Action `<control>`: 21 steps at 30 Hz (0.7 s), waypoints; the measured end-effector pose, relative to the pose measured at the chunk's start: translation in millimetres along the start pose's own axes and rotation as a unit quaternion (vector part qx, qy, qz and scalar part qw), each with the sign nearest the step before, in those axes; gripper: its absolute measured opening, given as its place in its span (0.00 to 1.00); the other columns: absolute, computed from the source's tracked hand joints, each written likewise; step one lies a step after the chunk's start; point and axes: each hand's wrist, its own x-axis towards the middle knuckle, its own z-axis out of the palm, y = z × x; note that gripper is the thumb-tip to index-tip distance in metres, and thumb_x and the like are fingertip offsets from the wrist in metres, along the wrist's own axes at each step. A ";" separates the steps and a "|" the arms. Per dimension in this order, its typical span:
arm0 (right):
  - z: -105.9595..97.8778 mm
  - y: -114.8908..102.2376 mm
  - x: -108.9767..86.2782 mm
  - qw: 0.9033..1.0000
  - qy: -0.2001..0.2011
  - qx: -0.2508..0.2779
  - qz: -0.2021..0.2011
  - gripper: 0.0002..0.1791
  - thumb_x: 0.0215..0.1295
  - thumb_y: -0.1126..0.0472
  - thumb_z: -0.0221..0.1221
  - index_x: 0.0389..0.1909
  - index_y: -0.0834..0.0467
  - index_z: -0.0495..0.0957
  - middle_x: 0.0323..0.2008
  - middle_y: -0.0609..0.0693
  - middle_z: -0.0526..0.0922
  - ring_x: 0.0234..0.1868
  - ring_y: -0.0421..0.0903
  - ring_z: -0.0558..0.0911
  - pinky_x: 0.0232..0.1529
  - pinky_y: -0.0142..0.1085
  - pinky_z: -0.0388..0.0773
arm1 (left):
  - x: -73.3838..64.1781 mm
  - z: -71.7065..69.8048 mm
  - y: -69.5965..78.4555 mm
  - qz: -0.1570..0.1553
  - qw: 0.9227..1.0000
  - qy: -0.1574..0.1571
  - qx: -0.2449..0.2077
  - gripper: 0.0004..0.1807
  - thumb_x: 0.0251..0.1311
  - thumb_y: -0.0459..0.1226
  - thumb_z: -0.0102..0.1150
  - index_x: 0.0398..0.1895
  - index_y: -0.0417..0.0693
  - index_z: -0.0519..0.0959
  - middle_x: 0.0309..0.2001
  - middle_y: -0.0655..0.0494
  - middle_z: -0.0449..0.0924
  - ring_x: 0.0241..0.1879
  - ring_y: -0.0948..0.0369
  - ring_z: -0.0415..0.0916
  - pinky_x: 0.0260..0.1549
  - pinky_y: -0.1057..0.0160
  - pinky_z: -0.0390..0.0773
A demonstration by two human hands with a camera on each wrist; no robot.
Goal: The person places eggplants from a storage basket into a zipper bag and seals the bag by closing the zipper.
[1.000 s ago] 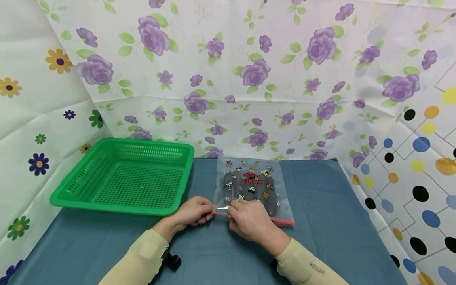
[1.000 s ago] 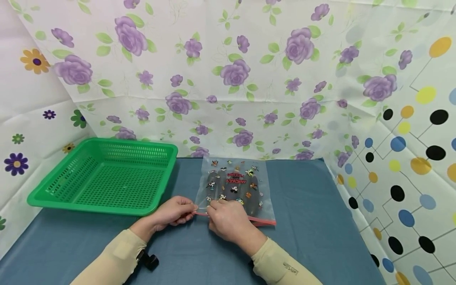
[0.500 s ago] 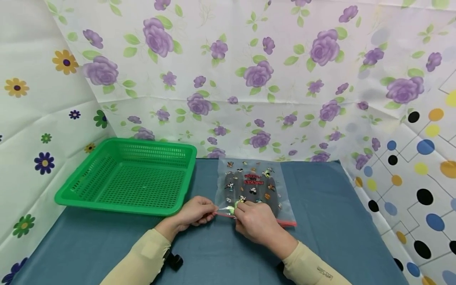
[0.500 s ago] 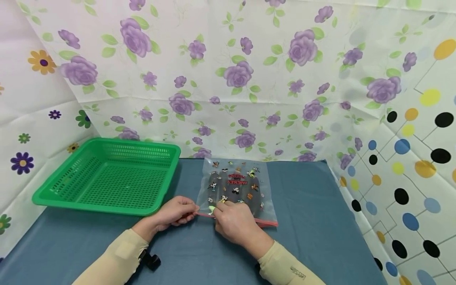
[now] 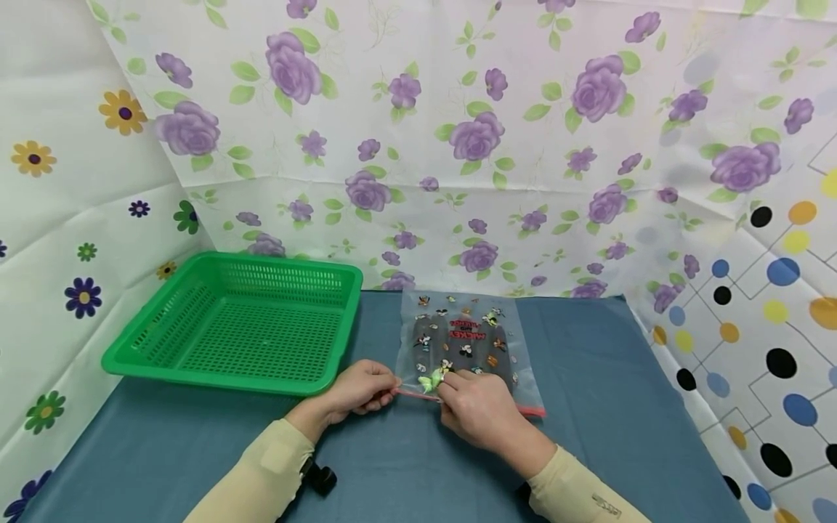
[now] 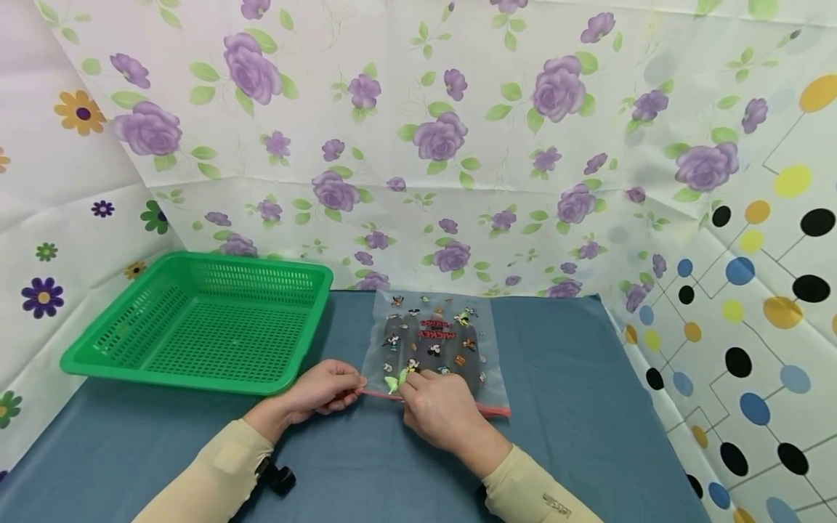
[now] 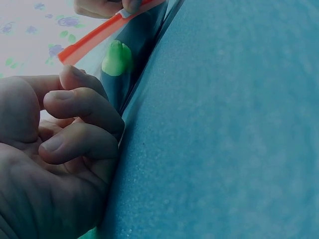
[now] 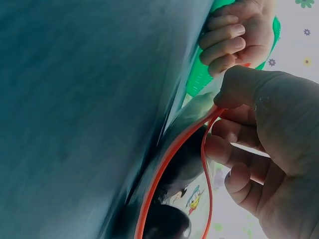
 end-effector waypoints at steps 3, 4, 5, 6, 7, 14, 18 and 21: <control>-0.6 2.1 -3.5 1.000 0.001 0.000 0.003 0.17 0.54 0.64 0.73 0.24 0.47 0.71 0.25 0.41 0.70 0.23 0.39 0.69 0.22 0.31 0.58 | 0.4 0.3 -0.5 0.000 1.000 -0.001 -0.004 0.19 0.81 0.40 0.60 0.28 0.40 0.83 0.20 0.57 0.76 0.15 0.65 0.62 0.14 0.66 0.56; -0.8 2.7 -4.7 1.000 0.001 0.001 0.004 0.18 0.54 0.64 0.73 0.23 0.47 0.71 0.24 0.41 0.69 0.23 0.39 0.68 0.22 0.31 0.57 | 0.4 0.3 -0.6 0.000 1.000 0.000 -0.006 0.19 0.80 0.40 0.61 0.28 0.40 0.83 0.20 0.57 0.76 0.15 0.65 0.62 0.14 0.66 0.56; -0.8 3.4 -5.8 1.000 0.002 0.002 0.004 0.18 0.54 0.64 0.72 0.23 0.47 0.70 0.24 0.40 0.69 0.22 0.39 0.68 0.22 0.31 0.55 | 0.1 0.3 -0.3 0.001 1.000 0.001 -0.006 0.19 0.80 0.41 0.61 0.28 0.41 0.83 0.20 0.57 0.76 0.15 0.65 0.62 0.14 0.66 0.56; -1.0 4.0 -6.7 1.000 0.003 0.002 0.003 0.18 0.54 0.65 0.72 0.23 0.47 0.70 0.24 0.40 0.68 0.22 0.38 0.67 0.22 0.31 0.54 | -0.1 0.4 -0.3 0.001 1.000 0.002 -0.007 0.19 0.80 0.41 0.61 0.28 0.41 0.83 0.20 0.57 0.76 0.15 0.65 0.62 0.14 0.66 0.57; -1.0 4.7 -7.5 1.000 0.005 0.003 0.002 0.18 0.54 0.65 0.73 0.23 0.47 0.70 0.24 0.40 0.67 0.22 0.38 0.67 0.22 0.30 0.53 | -0.3 0.4 -0.3 0.000 1.000 0.003 -0.007 0.19 0.80 0.41 0.61 0.28 0.41 0.83 0.20 0.57 0.76 0.15 0.65 0.62 0.14 0.66 0.57; -1.5 9.9 -13.2 1.000 0.014 0.007 -0.006 0.19 0.53 0.66 0.72 0.23 0.48 0.69 0.24 0.41 0.66 0.21 0.38 0.65 0.23 0.31 0.53 | -1.4 -0.3 0.1 0.001 1.000 0.003 -0.007 0.19 0.81 0.41 0.61 0.28 0.41 0.83 0.21 0.57 0.76 0.16 0.65 0.63 0.14 0.66 0.57; -3.4 11.9 -16.4 1.000 0.005 0.011 -0.002 0.19 0.55 0.66 0.73 0.23 0.48 0.69 0.24 0.40 0.66 0.22 0.37 0.62 0.23 0.31 0.51 | -1.6 -0.2 0.6 0.002 1.000 0.003 -0.008 0.19 0.81 0.41 0.60 0.28 0.41 0.83 0.21 0.57 0.76 0.16 0.65 0.63 0.14 0.66 0.57; -5.0 13.7 -19.4 1.000 0.000 0.010 0.003 0.19 0.54 0.66 0.73 0.24 0.48 0.70 0.24 0.40 0.67 0.22 0.37 0.62 0.23 0.30 0.51 | -1.7 0.1 0.5 0.003 1.000 0.002 -0.007 0.19 0.81 0.41 0.60 0.27 0.42 0.83 0.21 0.57 0.76 0.16 0.65 0.63 0.14 0.66 0.57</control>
